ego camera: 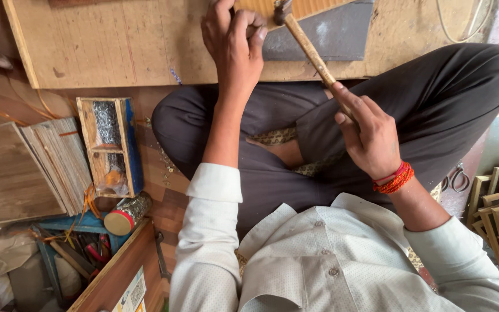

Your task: The person sits on the floor and uses a hammer to drive nails into wooden boards and frames. They repeatedly pick up nails, position the wood, and hammer the nails to assemble the pieces.

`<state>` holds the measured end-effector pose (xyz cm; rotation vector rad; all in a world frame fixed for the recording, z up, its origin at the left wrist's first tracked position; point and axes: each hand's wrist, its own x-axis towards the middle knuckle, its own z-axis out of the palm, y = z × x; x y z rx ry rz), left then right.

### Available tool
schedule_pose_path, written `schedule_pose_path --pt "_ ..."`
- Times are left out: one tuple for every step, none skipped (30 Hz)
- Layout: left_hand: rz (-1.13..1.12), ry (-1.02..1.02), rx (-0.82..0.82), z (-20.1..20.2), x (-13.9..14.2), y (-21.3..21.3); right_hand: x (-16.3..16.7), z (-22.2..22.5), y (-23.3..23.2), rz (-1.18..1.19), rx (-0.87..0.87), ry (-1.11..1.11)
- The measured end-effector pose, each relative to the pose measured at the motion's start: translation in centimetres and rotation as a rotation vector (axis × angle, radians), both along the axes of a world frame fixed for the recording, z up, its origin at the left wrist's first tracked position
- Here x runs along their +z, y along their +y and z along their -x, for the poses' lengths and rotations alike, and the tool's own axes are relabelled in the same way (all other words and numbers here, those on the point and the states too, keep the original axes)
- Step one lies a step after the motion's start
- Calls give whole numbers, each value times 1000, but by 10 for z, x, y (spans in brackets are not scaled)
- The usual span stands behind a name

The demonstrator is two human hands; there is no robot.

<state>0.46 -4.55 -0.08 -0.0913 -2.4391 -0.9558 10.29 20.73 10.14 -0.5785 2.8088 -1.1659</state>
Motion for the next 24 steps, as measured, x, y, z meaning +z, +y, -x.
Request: schedule_pose_path --pt "3 22 -11 0 -2 -1 2 1 1 22 7 31" --pt "6 43 -23 0 -2 -1 4 2 1 42 14 61" --pt "11 41 -22 0 -3 -1 6 4 2 37 29 75" --pt "15 37 -21 0 -3 0 7 5 2 29 43 87" --pt "19 31 -20 0 -3 1 9 5 3 22 58 96" --pt "14 17 -14 -1 -3 2 11 5 4 -38 51 60" --pt "9 6 -6 -1 -2 4 12 5 5 -98 45 26" --pt "6 -5 5 -1 -2 4 13 5 6 -155 41 -7" --pt "-6 -9 -3 -2 -1 4 14 4 6 -88 34 42" --pt "-18 -15 -8 0 -1 3 15 3 7 -20 30 91" --pt "-30 -29 -9 -1 1 1 14 3 7 48 30 132" --pt "-86 -42 -45 -3 2 -1 14 2 7 64 28 149" --pt "-142 -50 -83 -2 3 -5 13 2 7 81 24 171" --pt "-197 -50 -124 0 4 -8 12 2 6 98 18 201" --pt "-221 -53 -157 1 6 -13 12 3 6 26 25 140" --pt "-247 -59 -191 1 7 -17 11 4 6 -48 32 75" --pt "-273 -66 -228 1 8 -18 11 4 6 -121 36 9" --pt "-238 -43 -229 1 9 -19 11 5 5 -55 25 58" --pt "-211 -19 -225 0 9 -18 11 5 4 4 20 106" --pt "-184 -3 -208 1 9 -17 12 5 3 65 26 144" --pt "-234 -17 -192 -2 8 -16 12 5 2 94 30 205" --pt "-281 -28 -180 -6 8 -14 13 4 0 127 29 270" --pt "-323 -21 -181 -4 6 -12 12 7 -1 160 19 354" --pt "-321 -33 -173 -3 5 -12 11 8 -2 62 30 267"
